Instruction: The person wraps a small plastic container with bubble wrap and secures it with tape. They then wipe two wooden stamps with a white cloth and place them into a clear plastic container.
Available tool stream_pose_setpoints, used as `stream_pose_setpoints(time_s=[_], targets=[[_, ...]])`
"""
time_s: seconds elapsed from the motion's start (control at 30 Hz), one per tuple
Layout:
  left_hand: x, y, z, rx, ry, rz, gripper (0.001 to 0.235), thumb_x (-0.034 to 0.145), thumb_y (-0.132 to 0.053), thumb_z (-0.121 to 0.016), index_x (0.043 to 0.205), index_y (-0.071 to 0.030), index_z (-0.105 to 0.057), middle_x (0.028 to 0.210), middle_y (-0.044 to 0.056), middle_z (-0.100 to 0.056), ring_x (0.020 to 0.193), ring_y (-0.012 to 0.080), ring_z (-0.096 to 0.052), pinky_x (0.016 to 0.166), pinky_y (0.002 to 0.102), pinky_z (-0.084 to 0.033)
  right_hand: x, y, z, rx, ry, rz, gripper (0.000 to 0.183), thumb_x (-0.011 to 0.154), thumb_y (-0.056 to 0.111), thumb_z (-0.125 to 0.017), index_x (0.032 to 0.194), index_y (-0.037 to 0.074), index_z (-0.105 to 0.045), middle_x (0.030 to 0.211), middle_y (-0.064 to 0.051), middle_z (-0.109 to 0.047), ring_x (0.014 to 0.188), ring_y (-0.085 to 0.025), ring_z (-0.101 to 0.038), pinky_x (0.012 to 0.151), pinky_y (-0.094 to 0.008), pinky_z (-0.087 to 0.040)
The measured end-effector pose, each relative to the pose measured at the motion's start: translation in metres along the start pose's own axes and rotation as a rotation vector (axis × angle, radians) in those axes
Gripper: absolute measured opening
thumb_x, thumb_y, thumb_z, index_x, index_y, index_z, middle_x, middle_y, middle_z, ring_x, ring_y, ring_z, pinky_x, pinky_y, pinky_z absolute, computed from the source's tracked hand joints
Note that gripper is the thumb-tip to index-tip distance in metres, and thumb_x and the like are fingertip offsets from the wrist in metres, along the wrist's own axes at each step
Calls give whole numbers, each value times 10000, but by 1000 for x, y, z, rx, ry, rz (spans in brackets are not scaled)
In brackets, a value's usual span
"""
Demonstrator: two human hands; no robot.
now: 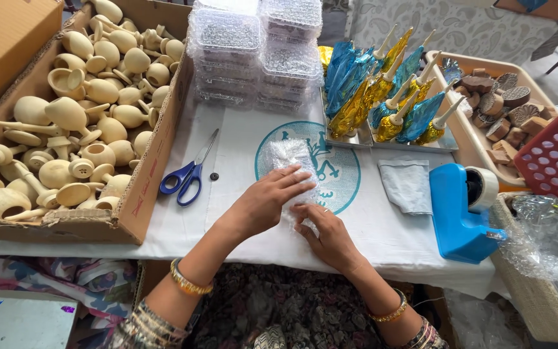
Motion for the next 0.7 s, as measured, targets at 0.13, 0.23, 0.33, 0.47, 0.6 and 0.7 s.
stream_pose_setpoints(time_s=[0.13, 0.23, 0.33, 0.47, 0.6, 0.7], targets=[[-5, 23, -33, 68, 282, 37, 488, 840, 103, -532, 1279, -56, -673, 1503, 80, -518, 1456, 269, -378, 1198, 451, -282, -12, -14, 16, 136, 37, 77, 358, 877, 59, -735, 1220, 50, -635, 1277, -119, -702, 1214, -285, -677, 1039, -390, -536], [-15, 28, -40, 140, 339, 32, 579, 792, 164, -487, 1284, -74, -680, 1576, 42, -457, 1506, 227, -327, 1250, 405, -243, -23, -28, 39, 225, -79, 178, 405, 867, -55, -652, 1256, 56, -639, 1299, -135, -717, 1264, -323, -683, 1116, -416, -529], [-18, 27, -38, 119, 304, 34, 595, 807, 168, -482, 1301, -97, -681, 1603, 28, -429, 1516, 187, -307, 1262, 389, -225, -20, -33, 47, 53, -97, 194, 541, 772, -134, -552, 1255, 89, -648, 1350, -83, -700, 1331, -287, -654, 1166, -399, -521], [-16, 28, -38, 96, 303, 52, 598, 816, 161, -479, 1303, -121, -680, 1601, -3, -424, 1515, 171, -299, 1268, 387, -208, -7, -4, 33, -249, 24, 292, 588, 725, -100, -662, 1281, 93, -664, 1434, -92, -576, 1358, -308, -485, 1153, -440, -421], [-18, 27, -35, 49, 290, 66, 652, 790, 172, -493, 1350, -120, -655, 1594, 3, -429, 1511, 170, -299, 1267, 393, -201, -3, 9, 20, -329, -16, 432, 293, 800, 79, -763, 1067, 168, -680, 1351, -76, -629, 1301, -293, -530, 1044, -463, -439], [-18, 28, -33, 52, 290, 67, 658, 784, 180, -511, 1349, -128, -645, 1594, 10, -434, 1517, 180, -301, 1274, 398, -197, 3, 3, 23, -237, -157, 505, 156, 909, 37, -718, 1000, 132, -633, 1245, -20, -713, 1239, -244, -657, 1033, -410, -524]])
Point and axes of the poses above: each hand's wrist, its own x-axis towards the middle knuckle, its own z-axis out of the back of the hand, y = z × x, the point moved 7 cm from there along x, towards the middle knuckle
